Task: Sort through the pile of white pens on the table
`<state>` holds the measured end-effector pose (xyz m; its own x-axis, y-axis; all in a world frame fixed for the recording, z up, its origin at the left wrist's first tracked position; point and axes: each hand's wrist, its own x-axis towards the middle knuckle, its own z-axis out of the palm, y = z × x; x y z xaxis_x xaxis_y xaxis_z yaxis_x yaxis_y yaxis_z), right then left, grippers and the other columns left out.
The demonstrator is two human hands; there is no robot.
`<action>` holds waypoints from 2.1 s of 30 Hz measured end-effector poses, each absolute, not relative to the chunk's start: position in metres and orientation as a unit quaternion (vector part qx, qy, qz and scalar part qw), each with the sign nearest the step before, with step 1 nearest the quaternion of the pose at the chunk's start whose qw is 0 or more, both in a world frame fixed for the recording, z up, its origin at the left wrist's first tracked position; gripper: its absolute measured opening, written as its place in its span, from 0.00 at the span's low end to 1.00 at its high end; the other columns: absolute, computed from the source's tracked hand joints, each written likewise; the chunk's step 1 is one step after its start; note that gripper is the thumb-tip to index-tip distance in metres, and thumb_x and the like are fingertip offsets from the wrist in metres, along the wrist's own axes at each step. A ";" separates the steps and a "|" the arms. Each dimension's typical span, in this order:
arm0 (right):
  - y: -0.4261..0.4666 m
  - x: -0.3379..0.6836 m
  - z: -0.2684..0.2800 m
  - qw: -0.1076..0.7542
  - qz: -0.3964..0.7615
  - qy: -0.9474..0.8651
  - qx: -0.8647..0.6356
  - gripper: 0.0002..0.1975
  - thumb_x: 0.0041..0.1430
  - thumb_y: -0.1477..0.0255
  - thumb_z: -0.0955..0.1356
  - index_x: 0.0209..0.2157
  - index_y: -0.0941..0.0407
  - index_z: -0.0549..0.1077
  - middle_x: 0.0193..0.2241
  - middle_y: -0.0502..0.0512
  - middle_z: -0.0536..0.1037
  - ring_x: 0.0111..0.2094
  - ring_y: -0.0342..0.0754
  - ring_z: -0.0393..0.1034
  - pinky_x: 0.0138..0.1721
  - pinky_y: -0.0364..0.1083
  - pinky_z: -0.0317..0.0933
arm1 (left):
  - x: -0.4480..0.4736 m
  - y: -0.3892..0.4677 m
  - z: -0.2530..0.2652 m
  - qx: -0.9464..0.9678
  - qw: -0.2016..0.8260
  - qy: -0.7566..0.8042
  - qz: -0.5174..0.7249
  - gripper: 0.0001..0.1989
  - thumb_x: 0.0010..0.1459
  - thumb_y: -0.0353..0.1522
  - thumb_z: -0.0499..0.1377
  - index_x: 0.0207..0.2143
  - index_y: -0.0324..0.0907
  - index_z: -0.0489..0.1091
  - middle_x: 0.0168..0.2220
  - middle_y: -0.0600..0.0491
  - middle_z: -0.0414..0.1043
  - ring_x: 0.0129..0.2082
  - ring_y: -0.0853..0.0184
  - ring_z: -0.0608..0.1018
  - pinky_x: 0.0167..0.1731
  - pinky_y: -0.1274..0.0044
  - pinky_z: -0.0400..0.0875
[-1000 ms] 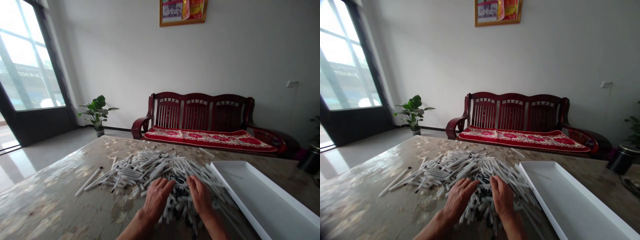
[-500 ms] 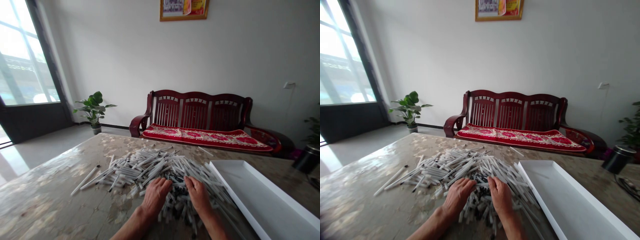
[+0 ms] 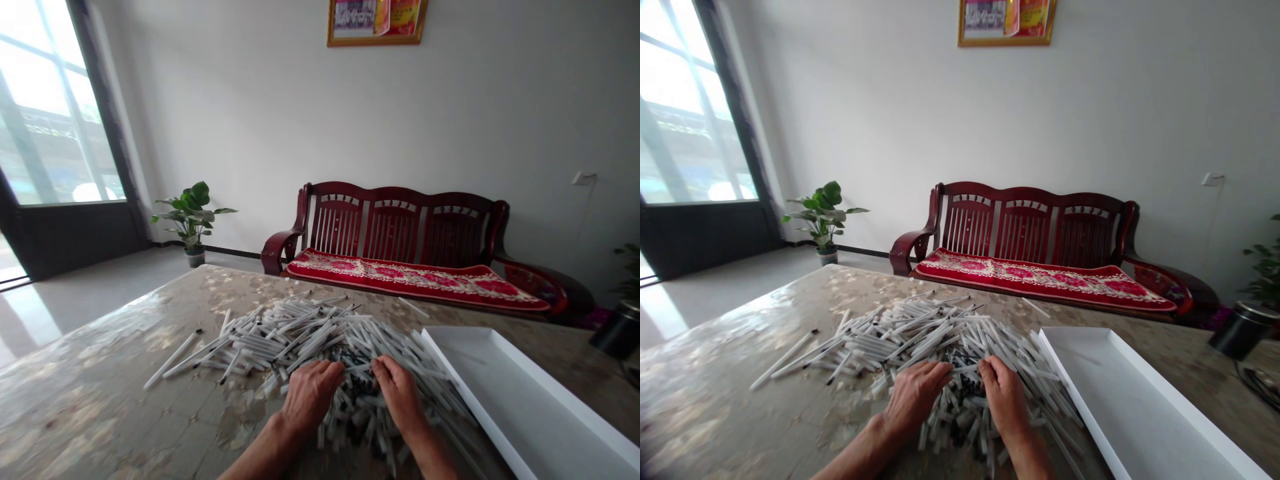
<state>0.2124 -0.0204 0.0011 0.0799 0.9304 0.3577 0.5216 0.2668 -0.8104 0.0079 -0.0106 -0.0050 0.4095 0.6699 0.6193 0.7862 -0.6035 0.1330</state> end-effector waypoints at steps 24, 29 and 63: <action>-0.018 0.212 0.000 0.517 0.278 -0.604 -0.539 0.24 0.61 0.50 0.64 0.36 0.55 0.78 0.28 0.54 0.79 0.31 0.51 0.74 0.33 0.45 0.68 | 0.004 -0.009 -0.005 -0.822 0.074 -0.443 -0.351 0.09 0.66 0.34 0.55 0.35 0.46 0.74 0.27 0.56 0.78 0.27 0.68 0.79 0.27 0.79 0.66; -0.016 0.212 0.002 0.500 0.241 -0.616 -0.558 0.25 0.58 0.48 0.64 0.26 0.55 0.76 0.21 0.52 0.75 0.25 0.49 0.70 0.29 0.44 0.65 | 0.005 -0.009 -0.005 -0.824 0.078 -0.442 -0.345 0.09 0.66 0.34 0.56 0.34 0.46 0.74 0.26 0.56 0.77 0.26 0.68 0.78 0.26 0.80 0.66; -0.009 0.215 -0.008 0.531 0.273 -0.603 -0.529 0.19 0.56 0.54 0.68 0.32 0.56 0.79 0.24 0.54 0.79 0.27 0.51 0.73 0.30 0.44 0.67 | 0.001 -0.008 -0.002 -0.824 0.085 -0.455 -0.327 0.08 0.66 0.35 0.56 0.34 0.47 0.74 0.26 0.57 0.77 0.26 0.66 0.77 0.26 0.78 0.64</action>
